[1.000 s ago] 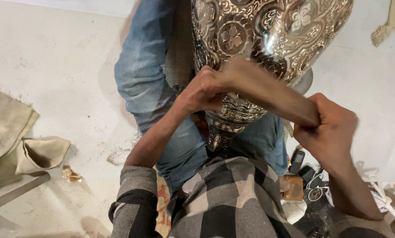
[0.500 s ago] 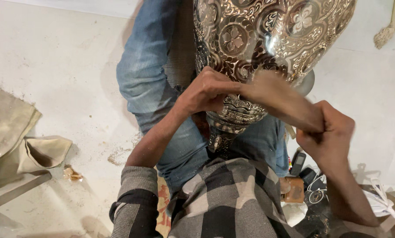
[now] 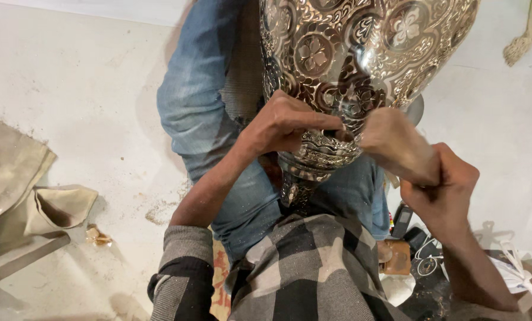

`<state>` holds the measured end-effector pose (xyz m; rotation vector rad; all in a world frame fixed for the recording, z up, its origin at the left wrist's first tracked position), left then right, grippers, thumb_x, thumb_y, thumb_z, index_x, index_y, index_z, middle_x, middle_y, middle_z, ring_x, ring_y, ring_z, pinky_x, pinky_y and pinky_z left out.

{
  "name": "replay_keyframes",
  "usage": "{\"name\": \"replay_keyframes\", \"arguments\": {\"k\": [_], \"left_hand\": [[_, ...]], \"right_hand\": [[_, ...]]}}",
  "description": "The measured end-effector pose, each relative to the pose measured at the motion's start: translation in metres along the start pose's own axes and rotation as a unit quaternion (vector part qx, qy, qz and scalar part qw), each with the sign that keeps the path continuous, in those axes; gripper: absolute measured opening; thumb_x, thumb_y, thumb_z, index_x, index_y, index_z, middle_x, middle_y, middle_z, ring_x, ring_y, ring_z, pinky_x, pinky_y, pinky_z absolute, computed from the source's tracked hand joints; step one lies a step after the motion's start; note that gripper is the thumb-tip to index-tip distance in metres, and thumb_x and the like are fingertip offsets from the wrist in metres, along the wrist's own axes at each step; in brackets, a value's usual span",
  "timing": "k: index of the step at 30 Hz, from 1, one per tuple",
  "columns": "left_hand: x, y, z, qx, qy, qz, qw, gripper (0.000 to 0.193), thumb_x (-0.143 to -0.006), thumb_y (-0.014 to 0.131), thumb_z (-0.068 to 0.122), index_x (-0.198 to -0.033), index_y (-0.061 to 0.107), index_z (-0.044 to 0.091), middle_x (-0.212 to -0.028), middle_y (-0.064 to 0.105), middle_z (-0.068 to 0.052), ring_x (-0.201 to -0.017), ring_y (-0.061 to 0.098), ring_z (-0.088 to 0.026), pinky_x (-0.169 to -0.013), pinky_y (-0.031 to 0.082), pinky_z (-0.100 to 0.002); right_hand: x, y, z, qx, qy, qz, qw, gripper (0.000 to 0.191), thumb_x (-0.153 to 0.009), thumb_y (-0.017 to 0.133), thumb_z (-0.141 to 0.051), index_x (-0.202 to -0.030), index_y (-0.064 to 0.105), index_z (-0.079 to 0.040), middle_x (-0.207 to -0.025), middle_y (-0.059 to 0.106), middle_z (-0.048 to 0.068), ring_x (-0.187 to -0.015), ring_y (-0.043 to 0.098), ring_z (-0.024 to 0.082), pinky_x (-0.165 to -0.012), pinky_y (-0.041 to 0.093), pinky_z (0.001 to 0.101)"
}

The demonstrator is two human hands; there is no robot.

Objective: The person sits with a large engraved brass vase held between their legs and carves decorative patterns into its surface, holding a chisel against the metal with one hand while striking it with a wooden mallet in the other. They reposition the chisel repeatedly across different areas of the vase and briefly handle a round abrasive disc partway through.

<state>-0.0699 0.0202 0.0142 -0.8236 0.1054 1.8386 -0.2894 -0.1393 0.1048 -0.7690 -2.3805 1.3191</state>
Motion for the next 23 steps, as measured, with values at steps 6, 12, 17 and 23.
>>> {"name": "replay_keyframes", "arguments": {"k": [6,12,17,23], "left_hand": [[-0.005,-0.001,0.003,0.006,0.032,0.028,0.999,0.063,-0.065,0.066,-0.006,-0.124,0.07,0.015,-0.089,0.073,-0.006,-0.073,0.07,-0.019,-0.064,0.056,-0.034],[-0.002,0.0,0.002,0.032,-0.005,0.079,0.996,0.069,-0.061,0.064,-0.013,-0.127,0.071,0.007,-0.093,0.08,-0.009,-0.052,0.06,-0.013,-0.046,0.045,-0.03],[-0.001,0.0,0.0,0.034,-0.036,0.092,0.995,0.07,-0.068,0.063,-0.016,-0.132,0.069,0.012,-0.092,0.076,-0.007,-0.064,0.068,-0.016,-0.053,0.051,-0.031],[-0.005,-0.002,0.009,0.011,-0.031,0.072,0.997,0.069,-0.07,0.062,-0.016,-0.133,0.069,0.013,-0.099,0.078,-0.008,-0.077,0.078,-0.018,-0.056,0.054,-0.03]], "right_hand": [[-0.006,0.001,-0.001,0.008,0.001,-0.018,1.0,0.021,-0.079,0.077,-0.005,-0.092,0.062,0.001,-0.065,0.055,0.009,-0.06,0.052,0.013,-0.057,0.042,0.0298],[-0.018,-0.008,-0.032,-0.233,-0.016,-0.015,0.972,0.015,-0.096,0.08,-0.004,-0.094,0.066,-0.002,-0.081,0.066,0.003,-0.071,0.062,0.005,-0.065,0.049,0.0238],[-0.033,-0.013,-0.049,-0.097,-0.02,-0.036,0.994,0.016,-0.088,0.076,0.001,-0.099,0.064,0.003,-0.072,0.059,0.004,-0.065,0.049,0.01,-0.058,0.04,0.0268],[-0.025,0.0,-0.025,-0.077,-0.119,-0.006,0.99,0.009,-0.096,0.077,-0.006,-0.102,0.07,-0.003,-0.079,0.067,0.006,-0.068,0.062,0.019,-0.065,0.05,0.029]]}}
Point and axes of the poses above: each hand's wrist, its own x-axis away from the middle knuckle, its own y-axis out of the palm, z = x × y, the point moved 8 cm from there along -x, towards the middle knuckle
